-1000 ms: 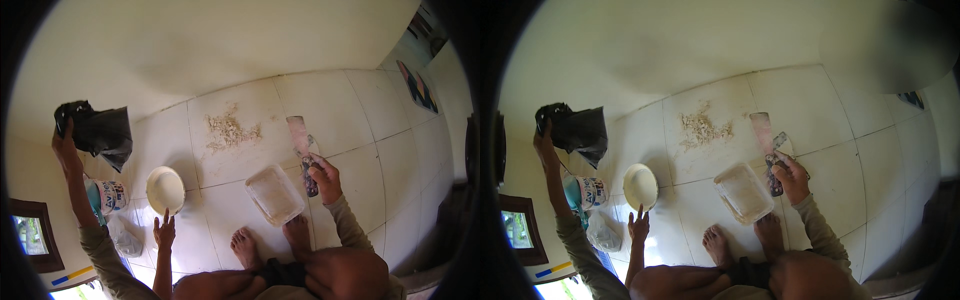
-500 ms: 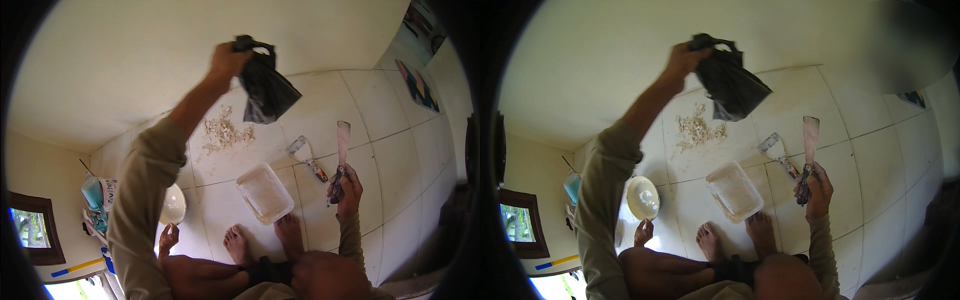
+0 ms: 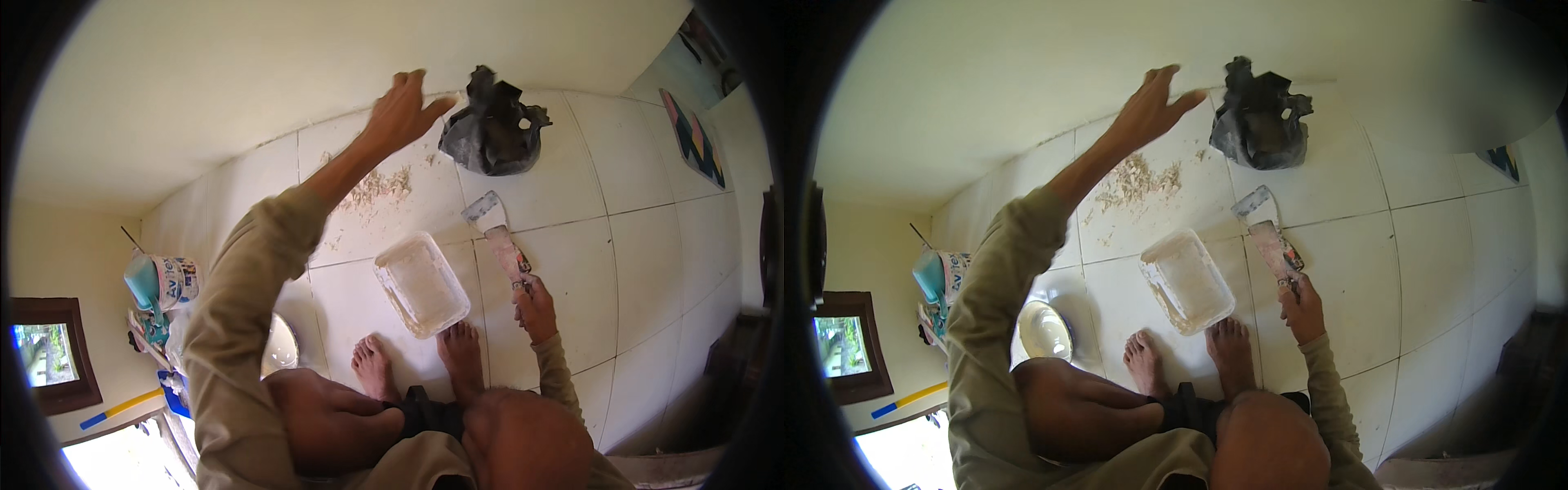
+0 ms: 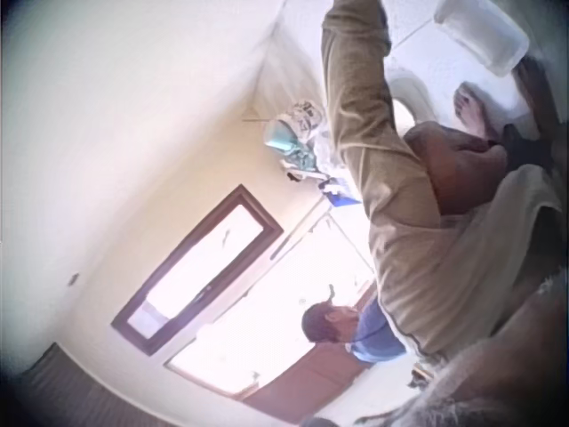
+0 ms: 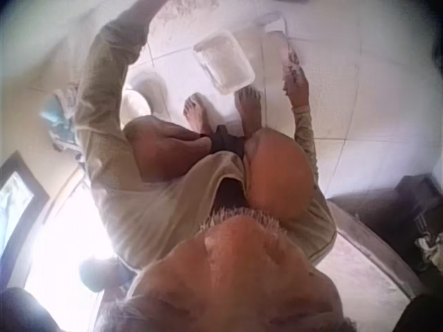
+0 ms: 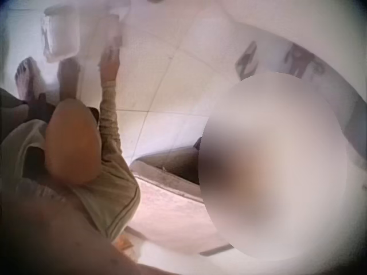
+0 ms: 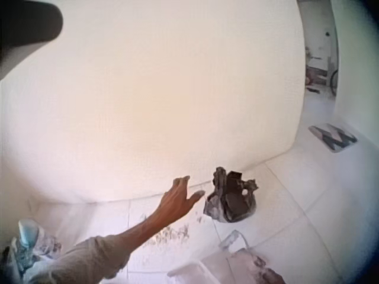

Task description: The person scrapes white filler material from a tiled floor using two metal putty knives and collects the excess in a plastic container.

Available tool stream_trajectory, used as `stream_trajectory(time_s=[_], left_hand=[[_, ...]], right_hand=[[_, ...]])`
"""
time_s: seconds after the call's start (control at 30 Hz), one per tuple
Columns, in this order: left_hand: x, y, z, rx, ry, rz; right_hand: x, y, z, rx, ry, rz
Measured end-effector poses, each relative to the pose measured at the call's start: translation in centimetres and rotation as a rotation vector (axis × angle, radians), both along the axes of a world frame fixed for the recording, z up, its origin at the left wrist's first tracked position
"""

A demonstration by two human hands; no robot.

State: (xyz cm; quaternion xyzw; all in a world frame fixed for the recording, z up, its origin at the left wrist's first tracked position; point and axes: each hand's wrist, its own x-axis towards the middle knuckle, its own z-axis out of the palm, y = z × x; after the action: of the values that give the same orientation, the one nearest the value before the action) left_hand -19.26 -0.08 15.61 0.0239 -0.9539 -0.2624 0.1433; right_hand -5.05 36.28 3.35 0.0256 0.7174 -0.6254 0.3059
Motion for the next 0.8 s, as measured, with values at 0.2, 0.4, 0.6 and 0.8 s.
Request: stream_trajectory(time_s=[0.2, 0.4, 0.6, 0.8], left_hand=[[19.7, -3.4, -10.9, 0.002, -0.335, -0.053], [26.0, -0.6, -15.5, 0.79, -0.455, 0.331], [23.6, -1.9, -13.2, 0.873, -0.2, 0.498], [19.8, -5.2, -12.4, 1.027, 0.269, 0.27]], right_hand=[[2.3, -0.9, -8.6, 0.384, 0.464, 0.153], [3.4, -6.2, -5.0, 0.411, 0.743, 0.385], [0.7, -8.8, -1.9, -0.377, -0.692, 0.223], [-4.0, -15.9, 2.0, -0.58, -0.559, 0.295]])
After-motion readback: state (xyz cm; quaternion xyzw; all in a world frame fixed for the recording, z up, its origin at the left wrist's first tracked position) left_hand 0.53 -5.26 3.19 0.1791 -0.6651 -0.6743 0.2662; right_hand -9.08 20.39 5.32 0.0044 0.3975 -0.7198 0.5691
